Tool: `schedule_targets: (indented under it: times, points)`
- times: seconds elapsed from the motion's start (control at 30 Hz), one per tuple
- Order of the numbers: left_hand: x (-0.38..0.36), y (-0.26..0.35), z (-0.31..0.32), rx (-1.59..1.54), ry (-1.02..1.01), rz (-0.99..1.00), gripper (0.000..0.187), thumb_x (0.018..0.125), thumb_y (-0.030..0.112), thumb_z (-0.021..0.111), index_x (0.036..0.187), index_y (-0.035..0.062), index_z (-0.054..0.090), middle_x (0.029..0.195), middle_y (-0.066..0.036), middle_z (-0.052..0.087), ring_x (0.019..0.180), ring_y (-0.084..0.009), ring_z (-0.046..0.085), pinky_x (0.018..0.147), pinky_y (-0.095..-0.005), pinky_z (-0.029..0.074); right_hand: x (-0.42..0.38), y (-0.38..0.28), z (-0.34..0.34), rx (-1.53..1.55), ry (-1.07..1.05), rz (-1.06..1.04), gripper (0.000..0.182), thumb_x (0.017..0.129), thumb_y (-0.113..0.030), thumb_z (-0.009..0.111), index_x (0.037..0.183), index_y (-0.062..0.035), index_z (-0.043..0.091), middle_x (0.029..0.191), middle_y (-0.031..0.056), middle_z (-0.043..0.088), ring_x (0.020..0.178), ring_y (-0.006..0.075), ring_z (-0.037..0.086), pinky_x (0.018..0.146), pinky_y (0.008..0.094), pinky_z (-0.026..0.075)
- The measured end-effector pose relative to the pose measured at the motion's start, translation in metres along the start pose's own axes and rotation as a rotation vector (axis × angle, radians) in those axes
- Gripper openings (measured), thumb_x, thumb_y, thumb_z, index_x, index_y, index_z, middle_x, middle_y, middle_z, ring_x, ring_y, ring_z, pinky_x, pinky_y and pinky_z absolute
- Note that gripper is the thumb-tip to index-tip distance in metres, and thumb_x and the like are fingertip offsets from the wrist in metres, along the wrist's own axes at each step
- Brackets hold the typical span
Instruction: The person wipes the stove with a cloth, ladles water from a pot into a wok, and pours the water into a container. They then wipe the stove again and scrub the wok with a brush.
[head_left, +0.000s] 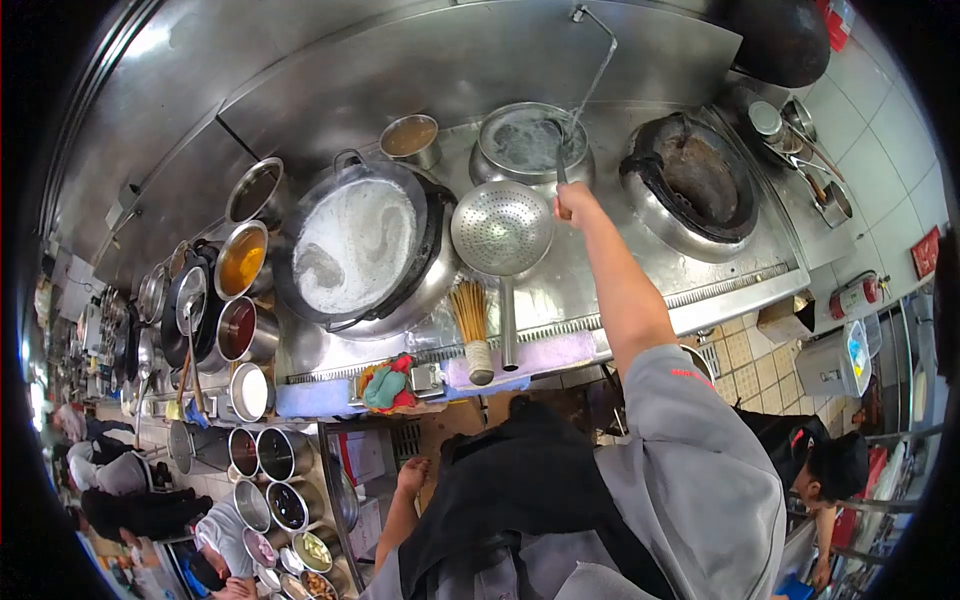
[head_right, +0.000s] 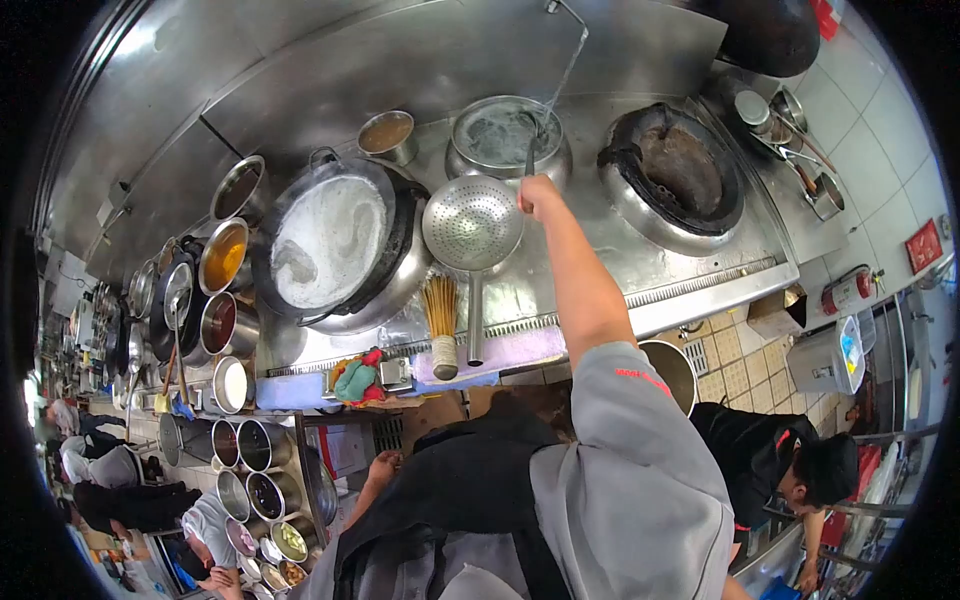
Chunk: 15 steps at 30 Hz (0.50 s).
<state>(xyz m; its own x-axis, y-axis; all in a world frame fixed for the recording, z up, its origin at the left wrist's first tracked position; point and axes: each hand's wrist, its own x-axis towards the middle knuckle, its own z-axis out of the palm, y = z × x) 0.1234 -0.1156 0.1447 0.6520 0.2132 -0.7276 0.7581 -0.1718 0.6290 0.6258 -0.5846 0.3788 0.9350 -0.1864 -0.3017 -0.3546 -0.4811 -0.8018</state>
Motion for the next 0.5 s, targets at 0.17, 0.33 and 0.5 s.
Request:
schedule_targets:
  times: [0.17,0.33,0.5]
  points:
    - [-0.051,0.02,0.002,0.167,0.066,-0.018,0.019,0.087,0.017,0.053,0.102,0.0053,0.058,0.075,-0.004,0.059,0.06,-0.0138,0.055,0.054,-0.0277,0.045,-0.023,0.002,-0.014,1.9,-0.647,0.302,0.011,0.087,-0.004,0.039,0.079,0.0029,0.042,0.056,0.0006,0.036,0.046,0.0109,0.042,0.041,0.0206,0.041]
    - [-0.071,0.015,0.002,0.078,0.092,-0.18,0.018,0.087,0.016,0.053,0.101,0.005,0.057,0.076,-0.005,0.059,0.061,-0.0144,0.056,0.052,-0.0279,0.046,-0.091,0.047,-0.037,2.046,-0.881,0.242,0.032,0.093,-0.01,0.037,0.113,0.0152,0.034,0.073,0.0068,0.042,0.051,0.0102,0.045,0.042,0.0206,0.042]
    - [-0.082,0.04,-0.003,0.205,0.055,-0.129,0.019,0.088,0.017,0.05,0.101,0.0048,0.057,0.079,-0.006,0.06,0.061,-0.015,0.058,0.052,-0.0286,0.046,-0.124,0.075,-0.079,1.904,-0.776,0.191,0.03,0.092,-0.011,0.044,0.115,0.007,0.042,0.073,0.0041,0.044,0.048,0.007,0.042,0.039,0.0179,0.038]
